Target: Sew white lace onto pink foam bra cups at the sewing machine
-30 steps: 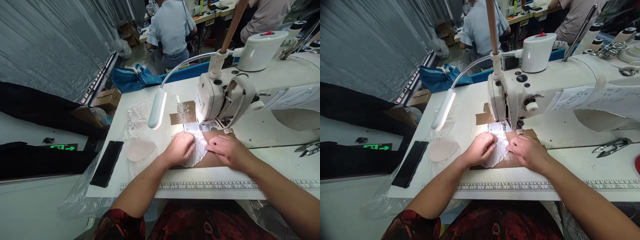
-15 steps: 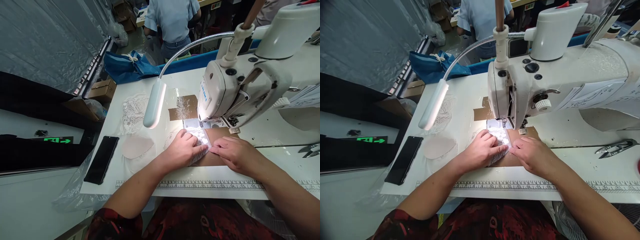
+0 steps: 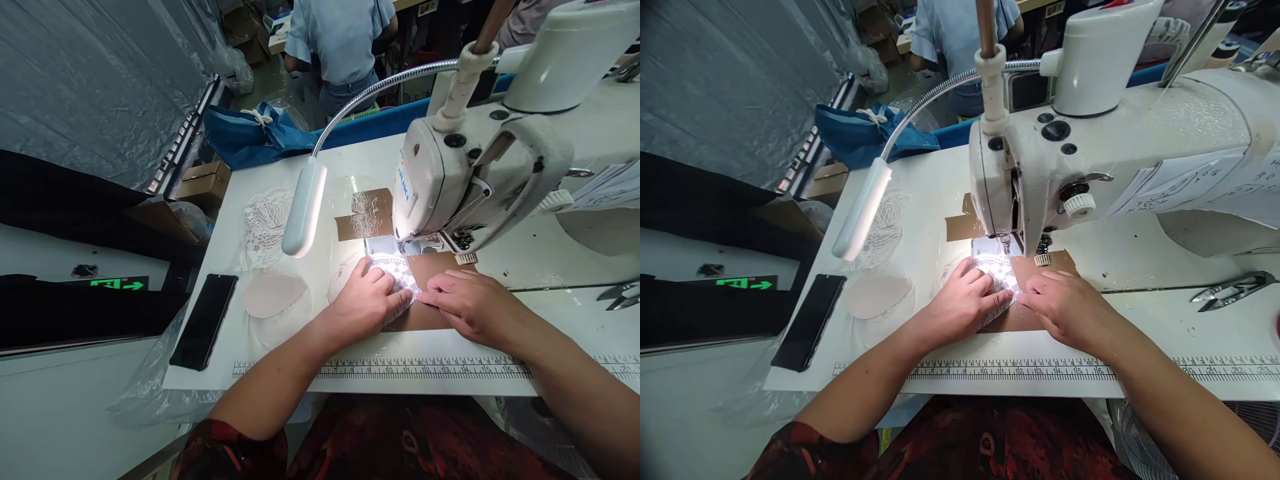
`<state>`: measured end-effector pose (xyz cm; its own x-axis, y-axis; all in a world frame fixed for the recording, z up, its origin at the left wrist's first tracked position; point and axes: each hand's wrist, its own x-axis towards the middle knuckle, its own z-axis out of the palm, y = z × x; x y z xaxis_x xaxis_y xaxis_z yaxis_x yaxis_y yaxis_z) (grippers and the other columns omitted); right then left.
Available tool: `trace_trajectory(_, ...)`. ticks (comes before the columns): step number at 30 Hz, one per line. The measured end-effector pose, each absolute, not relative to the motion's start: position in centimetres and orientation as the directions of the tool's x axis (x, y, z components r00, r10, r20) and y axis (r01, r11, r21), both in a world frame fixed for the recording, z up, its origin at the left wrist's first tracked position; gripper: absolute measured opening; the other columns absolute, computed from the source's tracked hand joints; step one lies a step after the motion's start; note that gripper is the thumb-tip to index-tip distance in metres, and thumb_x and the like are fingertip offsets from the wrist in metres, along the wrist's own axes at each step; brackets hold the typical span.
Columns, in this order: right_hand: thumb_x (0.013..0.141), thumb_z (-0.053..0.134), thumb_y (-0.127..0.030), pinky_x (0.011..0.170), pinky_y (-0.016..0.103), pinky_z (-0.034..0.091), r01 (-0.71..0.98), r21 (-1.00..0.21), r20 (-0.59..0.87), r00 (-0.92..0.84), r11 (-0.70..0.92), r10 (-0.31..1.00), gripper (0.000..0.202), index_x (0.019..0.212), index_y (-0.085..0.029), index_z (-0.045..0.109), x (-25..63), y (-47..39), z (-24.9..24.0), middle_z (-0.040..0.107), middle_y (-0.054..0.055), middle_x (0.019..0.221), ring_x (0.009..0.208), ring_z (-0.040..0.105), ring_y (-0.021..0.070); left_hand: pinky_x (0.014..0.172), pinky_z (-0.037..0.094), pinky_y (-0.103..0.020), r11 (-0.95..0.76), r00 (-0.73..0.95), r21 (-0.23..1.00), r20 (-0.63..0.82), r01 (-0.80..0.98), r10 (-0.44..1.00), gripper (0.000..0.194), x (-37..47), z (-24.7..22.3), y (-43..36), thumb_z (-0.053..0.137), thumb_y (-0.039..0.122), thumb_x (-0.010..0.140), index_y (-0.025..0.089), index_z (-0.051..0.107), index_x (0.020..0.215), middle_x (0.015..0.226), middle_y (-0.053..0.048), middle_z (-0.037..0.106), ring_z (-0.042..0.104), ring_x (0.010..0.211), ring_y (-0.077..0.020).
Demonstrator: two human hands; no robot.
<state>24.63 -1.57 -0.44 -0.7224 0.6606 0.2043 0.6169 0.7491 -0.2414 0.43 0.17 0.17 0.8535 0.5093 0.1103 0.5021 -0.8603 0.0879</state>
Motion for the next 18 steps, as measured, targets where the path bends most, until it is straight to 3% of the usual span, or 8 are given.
trace_trajectory(6,0.087,0.045,-0.011,0.064,0.027,0.042,0.649,-0.376,0.244,-0.619,0.661,0.747,0.029,0.100,-0.022,0.069,25.2,-1.6,0.0,0.070,0.003,0.089,0.077,0.061,0.0158,0.099,0.034,-0.050,-0.859,0.853,0.087,0.104,0.505,0.512,0.036,0.7,0.6,0.2,0.046,0.019,0.092,0.021,0.061,0.124,0.095,-0.009,0.059,0.050,0.091,-0.0236)
trace_trajectory(11,0.086,0.044,-0.008,0.063,0.028,0.038,0.667,-0.249,0.241,-0.659,0.702,0.712,0.032,0.100,-0.021,0.069,24.5,-1.6,-0.3,0.062,0.003,0.078,0.070,0.053,0.0168,0.100,0.038,-0.044,-0.889,0.878,0.125,0.145,0.440,0.456,0.035,0.8,0.4,0.4,0.040,0.017,0.095,0.016,0.061,0.123,0.129,-0.013,0.056,0.047,0.116,-0.0265)
trace_trajectory(14,0.084,0.045,-0.006,0.062,0.029,0.034,0.673,-0.183,0.231,-0.679,0.717,0.697,0.031,0.098,-0.019,0.070,24.1,-1.6,-0.7,0.058,0.003,0.073,0.067,0.047,0.0169,0.089,0.045,-0.037,-0.893,0.888,0.143,0.123,0.426,0.443,0.037,0.8,0.0,0.4,0.037,0.018,0.097,0.013,0.058,0.127,0.137,-0.012,0.054,0.052,0.106,-0.0237)
trace_trajectory(18,0.084,0.047,-0.006,0.066,0.029,0.036,0.670,-0.208,0.230,-0.674,0.712,0.702,0.030,0.101,-0.019,0.069,24.1,-1.7,-1.1,0.061,0.004,0.080,0.071,0.049,0.0170,0.077,0.047,-0.037,-0.874,0.873,0.119,0.079,0.470,0.481,0.044,0.8,-0.2,0.3,0.044,0.021,0.092,0.012,0.053,0.134,0.142,-0.012,0.050,0.054,0.094,-0.0238)
